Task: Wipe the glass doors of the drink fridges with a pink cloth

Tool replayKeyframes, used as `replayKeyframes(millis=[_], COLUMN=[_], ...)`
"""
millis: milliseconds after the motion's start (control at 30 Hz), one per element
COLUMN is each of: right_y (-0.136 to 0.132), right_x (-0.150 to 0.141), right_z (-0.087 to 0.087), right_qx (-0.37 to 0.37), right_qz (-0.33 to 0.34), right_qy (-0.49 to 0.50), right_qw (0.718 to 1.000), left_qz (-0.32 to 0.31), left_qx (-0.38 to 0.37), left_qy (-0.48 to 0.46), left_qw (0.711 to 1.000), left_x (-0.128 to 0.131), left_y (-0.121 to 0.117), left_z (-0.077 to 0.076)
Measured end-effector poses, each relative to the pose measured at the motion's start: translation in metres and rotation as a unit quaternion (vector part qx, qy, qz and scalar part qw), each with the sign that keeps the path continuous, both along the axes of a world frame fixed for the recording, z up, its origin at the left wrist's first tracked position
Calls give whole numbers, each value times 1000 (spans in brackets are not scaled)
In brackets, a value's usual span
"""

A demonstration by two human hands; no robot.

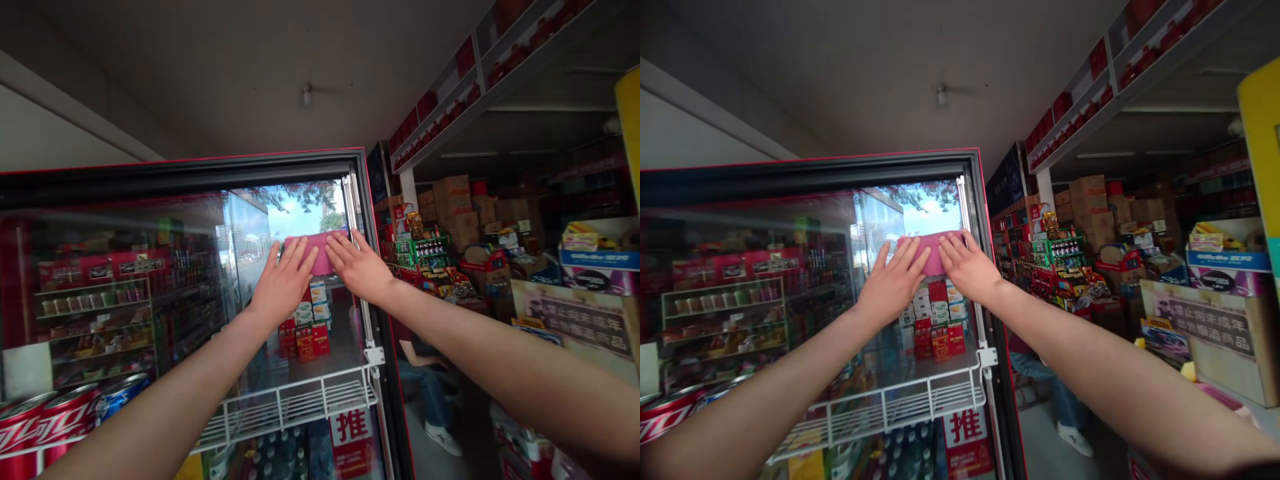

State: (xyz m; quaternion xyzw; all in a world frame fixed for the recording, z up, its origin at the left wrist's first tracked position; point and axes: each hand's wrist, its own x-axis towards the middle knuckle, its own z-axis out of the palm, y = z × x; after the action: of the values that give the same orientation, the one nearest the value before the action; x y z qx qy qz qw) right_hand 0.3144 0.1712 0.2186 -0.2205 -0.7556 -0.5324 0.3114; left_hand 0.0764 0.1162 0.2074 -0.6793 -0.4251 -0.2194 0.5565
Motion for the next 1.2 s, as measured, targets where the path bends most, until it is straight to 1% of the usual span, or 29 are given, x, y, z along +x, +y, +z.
replayKeyframes(millis=[67, 133, 200, 233, 300, 333, 400, 467, 567, 700, 967, 1200], right_y=[2, 5, 9, 11, 15, 17, 20, 21, 21, 23, 31, 22], right_x=[-1, -2, -2, -3, -3, -4, -6, -9, -13, -11, 1, 7], right_z=[31, 58, 80, 89, 101, 104, 105, 101, 85, 55, -5, -56], right_qx=[6, 10, 15, 18, 22, 24, 25, 21, 11, 12, 14, -16], right_qz=[-6, -4, 1, 5, 18, 28, 50, 61, 62, 74, 107, 107], right_qy=[21, 41, 60, 68, 81, 85, 93, 103, 117, 117, 103, 99], right_qw=[1000, 999, 998, 998, 996, 996, 994, 993, 991, 990, 989, 989], left_qz=[5, 3, -8, -14, -24, -27, -31, -32, -36, -43, -22, -43], left_qx=[14, 25, 26, 24, 19, 18, 18, 16, 17, 30, 47, 11], left_qy=[-5, -12, -21, -27, -37, -40, -45, -51, -55, -42, -11, -20], left_qw=[1000, 1000, 999, 999, 999, 999, 998, 998, 998, 998, 999, 999], left_x=[4, 8, 12, 14, 17, 18, 20, 22, 26, 28, 27, 26], left_y=[5, 9, 9, 9, 7, 6, 6, 8, 12, 14, 10, 7], left_z=[32, 61, 84, 94, 106, 109, 109, 102, 85, 59, 3, -41])
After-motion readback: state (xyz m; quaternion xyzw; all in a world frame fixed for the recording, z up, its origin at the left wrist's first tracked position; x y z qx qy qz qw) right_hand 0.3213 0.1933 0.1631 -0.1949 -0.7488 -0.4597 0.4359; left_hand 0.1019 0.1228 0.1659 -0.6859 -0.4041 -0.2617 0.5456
